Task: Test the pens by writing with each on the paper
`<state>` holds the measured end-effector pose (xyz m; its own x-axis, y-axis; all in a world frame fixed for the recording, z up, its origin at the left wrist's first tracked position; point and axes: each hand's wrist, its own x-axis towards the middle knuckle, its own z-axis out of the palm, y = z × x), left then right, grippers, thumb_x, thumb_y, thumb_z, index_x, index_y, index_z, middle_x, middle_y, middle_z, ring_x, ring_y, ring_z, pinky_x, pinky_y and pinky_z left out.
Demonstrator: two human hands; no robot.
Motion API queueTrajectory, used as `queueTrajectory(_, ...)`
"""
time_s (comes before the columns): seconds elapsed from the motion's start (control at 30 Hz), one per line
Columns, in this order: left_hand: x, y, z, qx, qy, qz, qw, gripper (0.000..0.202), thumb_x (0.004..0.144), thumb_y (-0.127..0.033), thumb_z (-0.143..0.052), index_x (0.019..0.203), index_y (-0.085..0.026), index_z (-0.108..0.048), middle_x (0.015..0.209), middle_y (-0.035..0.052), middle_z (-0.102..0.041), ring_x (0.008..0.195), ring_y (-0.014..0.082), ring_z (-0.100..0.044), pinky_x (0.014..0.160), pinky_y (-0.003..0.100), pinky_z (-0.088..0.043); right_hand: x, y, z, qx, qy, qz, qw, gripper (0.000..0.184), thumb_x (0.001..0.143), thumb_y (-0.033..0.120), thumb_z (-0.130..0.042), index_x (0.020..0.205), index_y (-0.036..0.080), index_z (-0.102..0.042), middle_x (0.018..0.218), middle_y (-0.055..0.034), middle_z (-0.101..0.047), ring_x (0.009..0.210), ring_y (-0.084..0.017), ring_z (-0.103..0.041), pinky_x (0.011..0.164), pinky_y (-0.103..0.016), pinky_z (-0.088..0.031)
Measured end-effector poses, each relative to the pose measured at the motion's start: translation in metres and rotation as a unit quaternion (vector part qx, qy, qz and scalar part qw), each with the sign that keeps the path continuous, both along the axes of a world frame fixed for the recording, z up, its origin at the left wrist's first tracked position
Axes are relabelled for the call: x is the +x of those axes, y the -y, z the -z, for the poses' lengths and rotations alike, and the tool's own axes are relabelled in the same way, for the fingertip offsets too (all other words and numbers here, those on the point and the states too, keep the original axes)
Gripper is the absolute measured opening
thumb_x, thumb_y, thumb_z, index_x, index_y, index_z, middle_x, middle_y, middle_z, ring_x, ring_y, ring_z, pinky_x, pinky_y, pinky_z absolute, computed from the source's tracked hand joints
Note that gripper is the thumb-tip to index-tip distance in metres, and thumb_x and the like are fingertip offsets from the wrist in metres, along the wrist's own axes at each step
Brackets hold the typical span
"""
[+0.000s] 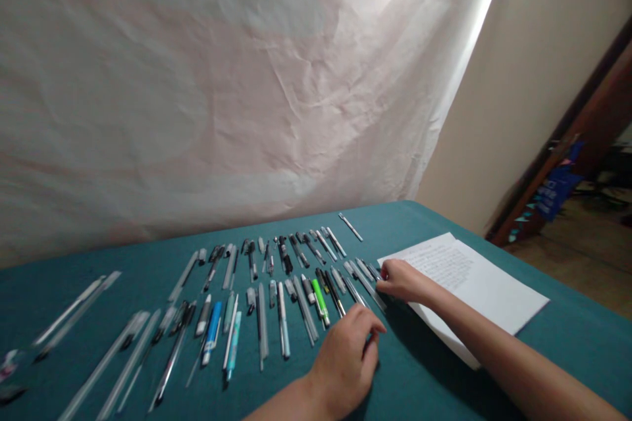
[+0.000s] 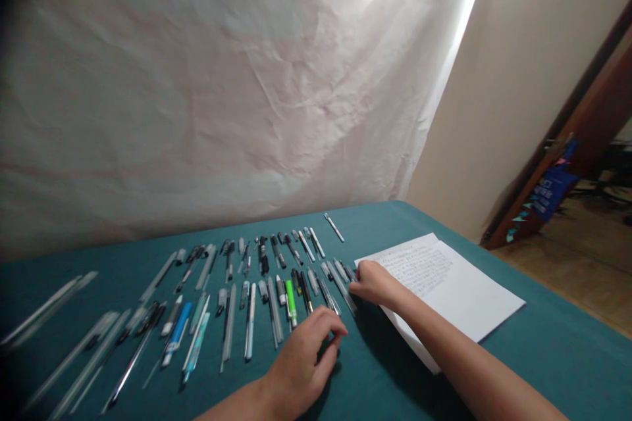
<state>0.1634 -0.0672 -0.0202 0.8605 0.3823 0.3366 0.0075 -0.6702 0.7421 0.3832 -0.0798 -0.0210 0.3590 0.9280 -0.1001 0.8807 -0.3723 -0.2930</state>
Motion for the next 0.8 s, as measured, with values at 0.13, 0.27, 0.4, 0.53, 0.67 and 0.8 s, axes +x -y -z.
queueTrajectory(0.13, 0.001, 0.001, -0.001, -0.008, 0.007, -0.003, 1.0, 0.025, 0.077, -0.002, -0.041, 0.092, -0.019, -0.052, 0.094, 0.0039, -0.052, 0.087, 0.0149, -0.049, 0.08, 0.026, -0.037, 0.0, -0.002, 0.003, 0.014, 0.051, 0.004, 0.999, 0.024, 0.065, 0.027, -0.049, 0.057, 0.009, -0.062, 0.052, -0.0075, -0.058, 0.047, -0.011, -0.044, 0.043, -0.022, -0.023)
queueTrajectory(0.27, 0.001, 0.0, -0.002, -0.037, 0.024, -0.021, 0.999, 0.023, 0.078, -0.003, -0.04, 0.09, -0.018, -0.053, 0.091, 0.0041, -0.053, 0.086, 0.0148, -0.049, 0.08, 0.026, -0.037, -0.001, -0.003, 0.003, 0.005, 0.047, 0.021, 0.999, 0.023, 0.064, 0.028, -0.051, 0.056, 0.009, -0.062, 0.052, -0.0075, -0.059, 0.045, -0.009, -0.042, 0.042, -0.021, -0.021)
queueTrajectory(0.4, 0.003, -0.001, -0.004, -0.066, 0.034, -0.047, 0.996, 0.02, 0.079, -0.005, -0.041, 0.088, -0.017, -0.054, 0.088, 0.0038, -0.053, 0.083, 0.0147, -0.05, 0.076, 0.026, -0.039, -0.002, -0.004, 0.001, 0.005, 0.058, 0.02, 0.998, 0.021, 0.063, 0.027, -0.052, 0.055, 0.01, -0.062, 0.051, -0.0073, -0.059, 0.045, -0.009, -0.042, 0.041, -0.021, -0.021)
queueTrajectory(0.53, 0.004, 0.0, -0.005, -0.088, 0.039, -0.069, 0.993, 0.017, 0.079, -0.008, -0.043, 0.088, -0.017, -0.055, 0.087, 0.0035, -0.054, 0.082, 0.0151, -0.05, 0.075, 0.027, -0.039, 0.002, -0.004, 0.002, 0.012, 0.04, 0.029, 0.999, 0.02, 0.062, 0.027, -0.053, 0.051, 0.011, -0.059, 0.048, -0.0058, -0.056, 0.046, -0.01, -0.045, 0.042, -0.021, -0.022)
queueTrajectory(0.67, 0.004, -0.001, -0.003, -0.132, 0.04, -0.072, 0.988, 0.012, 0.081, -0.015, -0.045, 0.089, -0.017, -0.055, 0.088, 0.0039, -0.055, 0.082, 0.0153, -0.052, 0.076, 0.028, -0.041, 0.008, -0.004, -0.005, 0.021, -0.045, 0.049, 0.998, 0.016, 0.061, 0.025, -0.05, 0.049, 0.014, -0.051, 0.04, 0.0, -0.045, 0.039, -0.009, -0.044, 0.038, -0.019, -0.023)
queueTrajectory(0.8, 0.006, -0.003, 0.004, -0.239, 0.063, -0.076, 0.966, 0.017, 0.085, -0.026, -0.045, 0.099, -0.016, -0.051, 0.091, 0.006, -0.058, 0.084, 0.0156, -0.055, 0.077, 0.03, -0.043, -0.002, -0.001, -0.022, 0.056, -0.238, 0.039, 0.969, 0.006, 0.063, 0.022, -0.045, 0.059, 0.018, -0.045, 0.042, 0.0056, -0.041, 0.033, -0.007, -0.04, 0.033, -0.017, -0.026)
